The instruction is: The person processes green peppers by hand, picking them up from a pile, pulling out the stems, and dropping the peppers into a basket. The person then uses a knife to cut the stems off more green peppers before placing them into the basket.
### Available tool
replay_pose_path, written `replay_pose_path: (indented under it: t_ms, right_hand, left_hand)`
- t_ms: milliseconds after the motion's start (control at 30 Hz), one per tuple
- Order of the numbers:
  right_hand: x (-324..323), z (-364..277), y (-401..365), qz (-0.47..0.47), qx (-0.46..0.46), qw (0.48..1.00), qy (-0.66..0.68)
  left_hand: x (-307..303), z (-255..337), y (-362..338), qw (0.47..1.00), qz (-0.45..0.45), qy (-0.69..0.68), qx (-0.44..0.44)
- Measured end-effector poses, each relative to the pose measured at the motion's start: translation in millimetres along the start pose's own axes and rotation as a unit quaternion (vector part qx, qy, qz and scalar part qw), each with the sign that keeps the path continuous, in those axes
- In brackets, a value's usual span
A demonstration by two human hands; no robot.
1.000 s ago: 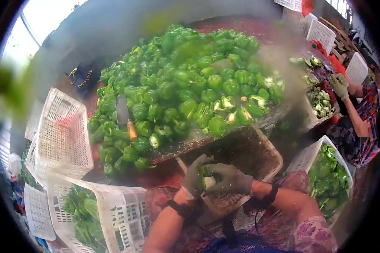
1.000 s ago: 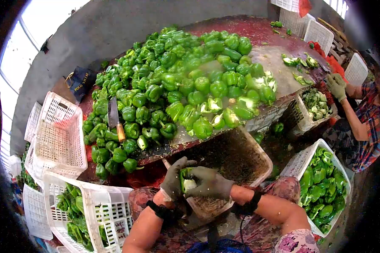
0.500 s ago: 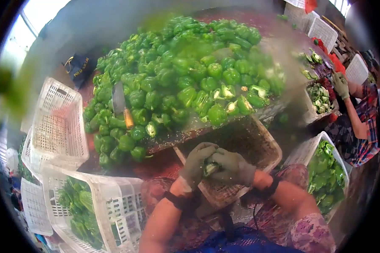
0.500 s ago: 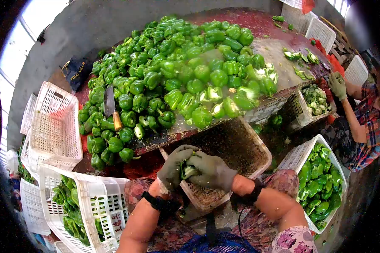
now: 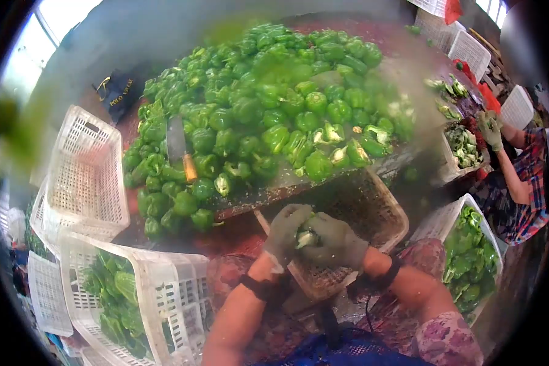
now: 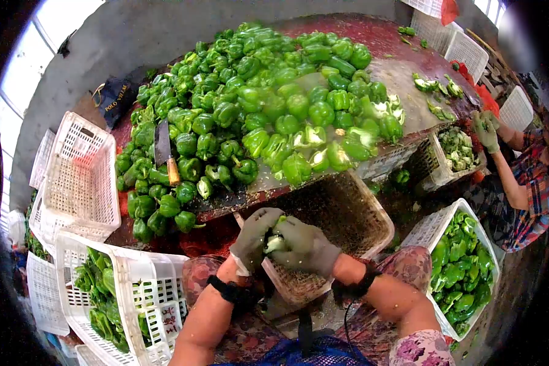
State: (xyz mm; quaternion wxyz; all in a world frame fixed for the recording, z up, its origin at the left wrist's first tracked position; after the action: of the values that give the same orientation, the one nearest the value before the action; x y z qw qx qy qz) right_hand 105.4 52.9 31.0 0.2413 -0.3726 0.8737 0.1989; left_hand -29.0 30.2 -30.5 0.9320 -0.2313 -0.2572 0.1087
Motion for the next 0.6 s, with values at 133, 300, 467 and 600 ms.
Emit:
replay_pose_path:
  t_ms: [133,300,467,600]
  right_hand:
    - [-7,6,2,-0.076,-0.022,0.993,0.088]
    - [-16,11,4,-0.089,-0.074,0.988,0.107]
    - [-15,8,-4,-0.015,-0.023,0.999,0.032]
    - [-40,35,-1,0.212,0.023,0.976,-0.054]
  left_hand:
    - [2,3,-9,0.997,-0.05,0.017,-0.05]
    - [6,9,-11,0.993,-0.112,-0.013,-0.039]
    - [6,6,-5,0.996,-0.087,-0.02,-0.016]
    - [-3,-4,-1,0.999,-0.032,-0.026,-0.03]
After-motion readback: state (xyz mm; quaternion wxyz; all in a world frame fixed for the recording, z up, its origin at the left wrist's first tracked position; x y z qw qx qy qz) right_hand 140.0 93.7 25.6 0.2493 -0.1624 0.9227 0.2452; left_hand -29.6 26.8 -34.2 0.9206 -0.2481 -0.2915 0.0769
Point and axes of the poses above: each hand's wrist, its own y-axis towards the middle knuckle, its own x-axis out of the palm, z = x × y, the point moved 4 cm from there along y, towards the middle knuckle, and after that the axes turned 1 degree about z, right-handed, at the moved point
